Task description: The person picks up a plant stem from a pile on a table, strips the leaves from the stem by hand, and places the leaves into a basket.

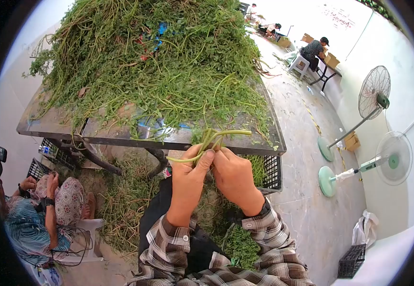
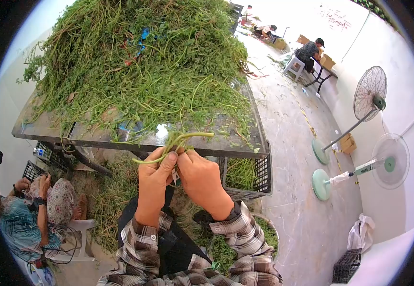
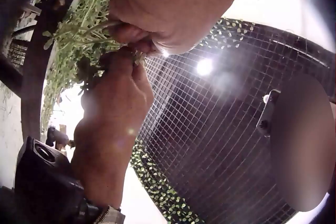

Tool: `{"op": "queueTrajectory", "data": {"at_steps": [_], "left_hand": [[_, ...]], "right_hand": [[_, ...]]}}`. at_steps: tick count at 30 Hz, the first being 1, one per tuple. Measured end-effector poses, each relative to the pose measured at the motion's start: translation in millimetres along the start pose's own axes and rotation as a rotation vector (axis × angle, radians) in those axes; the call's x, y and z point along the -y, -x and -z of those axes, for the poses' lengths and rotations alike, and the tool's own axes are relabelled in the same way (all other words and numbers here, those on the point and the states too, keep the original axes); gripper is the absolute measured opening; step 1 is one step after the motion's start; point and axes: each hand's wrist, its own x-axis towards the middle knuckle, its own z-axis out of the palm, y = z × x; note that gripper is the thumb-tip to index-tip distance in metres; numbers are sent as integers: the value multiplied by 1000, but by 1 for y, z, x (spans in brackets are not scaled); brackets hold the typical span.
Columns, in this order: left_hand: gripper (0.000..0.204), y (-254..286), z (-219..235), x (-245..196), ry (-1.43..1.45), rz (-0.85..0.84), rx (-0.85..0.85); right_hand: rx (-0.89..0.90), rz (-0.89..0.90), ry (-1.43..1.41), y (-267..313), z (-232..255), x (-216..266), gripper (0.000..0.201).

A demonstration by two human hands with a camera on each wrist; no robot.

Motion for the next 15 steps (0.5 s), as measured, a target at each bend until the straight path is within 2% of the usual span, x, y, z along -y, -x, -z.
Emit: {"op": "queueTrajectory", "data": {"at_steps": [4,7,9,10,12,13,15], "left_hand": [[22,-1,-1,3,17,-44,23],[19,-1,3,7,31,1,20],[18,2,1,8,43,29,38],[17,3,0,9,57,58,54],[17,4,-7,11,63,72,34],[16,3,-9,12,69,83,14],[16,1,-8,18,62,88,24]], "right_hand": [[7,24,40,2,-1,-2,12],[58,-47,-23,3,0,-3,13],[-3,-58,-219,3,-2,-11,10],[-3,-59,-219,1,-2,-16,10],[21,-222,-348,-1,-3,-23,8],[-42,-187,-351,-3,-6,-25,8],[-17,-229,-344,-3,-6,-27,9]]}}
